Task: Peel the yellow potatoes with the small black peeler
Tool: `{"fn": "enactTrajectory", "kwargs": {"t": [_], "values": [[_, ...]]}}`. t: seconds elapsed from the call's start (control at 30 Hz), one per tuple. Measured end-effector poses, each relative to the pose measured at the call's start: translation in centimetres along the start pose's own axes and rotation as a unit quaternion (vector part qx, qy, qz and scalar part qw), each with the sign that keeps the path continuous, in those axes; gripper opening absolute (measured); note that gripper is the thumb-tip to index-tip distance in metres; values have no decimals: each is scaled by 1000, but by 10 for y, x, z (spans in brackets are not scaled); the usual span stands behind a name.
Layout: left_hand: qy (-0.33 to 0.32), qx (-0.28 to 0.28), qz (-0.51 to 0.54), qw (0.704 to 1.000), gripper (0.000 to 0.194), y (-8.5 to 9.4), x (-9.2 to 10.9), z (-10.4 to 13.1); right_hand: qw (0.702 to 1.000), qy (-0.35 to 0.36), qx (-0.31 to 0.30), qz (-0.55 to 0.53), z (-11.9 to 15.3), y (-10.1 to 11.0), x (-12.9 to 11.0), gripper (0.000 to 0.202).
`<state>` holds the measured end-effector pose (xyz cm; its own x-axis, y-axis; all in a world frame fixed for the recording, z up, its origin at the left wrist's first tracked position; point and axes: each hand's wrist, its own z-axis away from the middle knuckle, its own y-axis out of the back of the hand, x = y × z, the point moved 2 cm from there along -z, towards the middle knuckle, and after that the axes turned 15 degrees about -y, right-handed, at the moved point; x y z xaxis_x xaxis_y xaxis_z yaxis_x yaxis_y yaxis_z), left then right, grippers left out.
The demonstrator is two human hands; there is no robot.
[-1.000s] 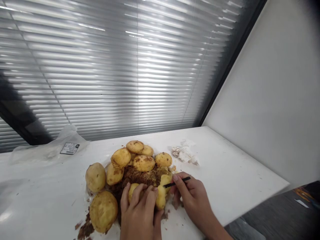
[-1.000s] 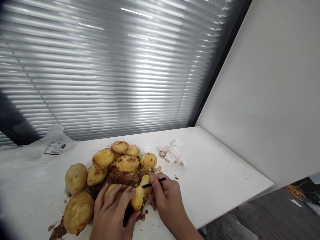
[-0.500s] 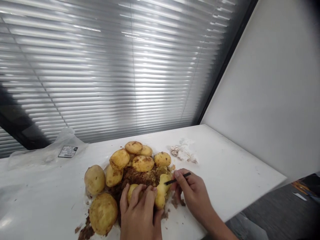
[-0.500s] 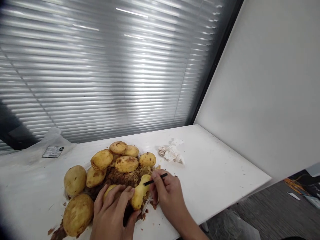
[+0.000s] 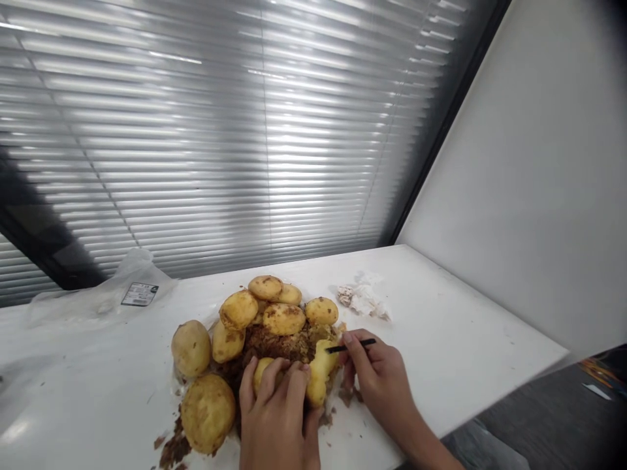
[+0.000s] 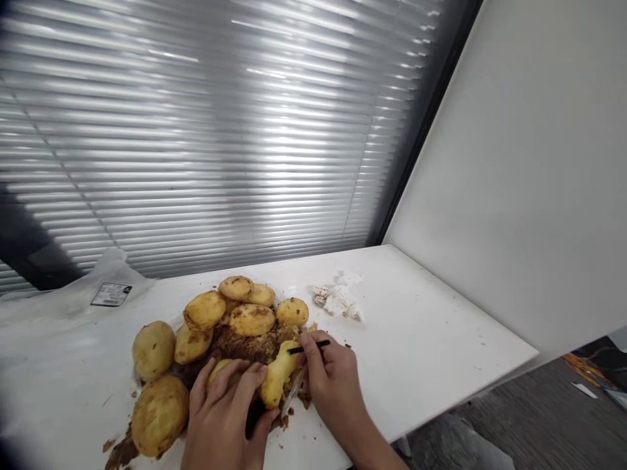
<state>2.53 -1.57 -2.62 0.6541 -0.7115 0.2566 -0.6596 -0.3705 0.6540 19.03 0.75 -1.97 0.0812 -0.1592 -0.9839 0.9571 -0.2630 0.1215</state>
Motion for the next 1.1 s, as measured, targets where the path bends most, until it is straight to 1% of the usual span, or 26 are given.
{"fn": "enactTrajectory", "kwargs": {"t": [0.07, 0.17, 0.2, 0.3, 0.33, 0.43, 0.47, 0.6, 0.63, 0.73, 0.77, 0.9, 1.03, 1.1], "values": [[13, 9, 9, 1000, 30, 0, 0, 0, 1000, -1, -4, -10, -1, 1, 1, 50], [17, 12, 12, 1000, 31, -1, 0, 0, 998, -11, -53, -21, -1, -1, 3, 50], [14, 10, 12, 1000, 31, -1, 0, 0, 999, -6, -51, -17, 0, -2, 3, 49], [2, -2, 11, 1000, 31, 0, 0, 1, 1000, 9, -13, -3, 1, 0, 1, 47], [1, -4, 9, 1000, 31, 0, 0, 1, 1000, 9, -9, -4, 2, 0, 0, 47], [-1, -10, -2, 1000, 30, 0, -1, 1, 999, 3, -53, -1, 3, -1, -2, 48], [-1, -12, -4, 1000, 30, 0, -1, 1, 998, 5, -57, 8, 3, -1, -2, 49], [0, -9, -1, 1000, 30, -1, -1, 2, 999, 22, -22, 44, 2, 4, -4, 49], [-1, -9, -3, 1000, 29, -1, -1, 2, 998, 23, -30, 45, 2, 4, -5, 49], [-9, -15, -18, 1000, 30, -1, -1, 2, 996, 17, -79, 46, 4, 2, -6, 49], [-11, -17, -21, 1000, 31, -1, -1, 2, 995, 20, -82, 52, 4, 1, -6, 48], [-15, -18, -25, 999, 30, -1, 0, 2, 997, 37, -51, 51, 7, -4, -10, 47], [-22, -9, -36, 999, 31, -1, 0, 1, 995, 33, -86, 44, 6, -7, -12, 48], [-20, -5, -30, 999, 32, -1, -1, 1, 994, 50, -71, 66, 3, -5, -12, 46]]}}
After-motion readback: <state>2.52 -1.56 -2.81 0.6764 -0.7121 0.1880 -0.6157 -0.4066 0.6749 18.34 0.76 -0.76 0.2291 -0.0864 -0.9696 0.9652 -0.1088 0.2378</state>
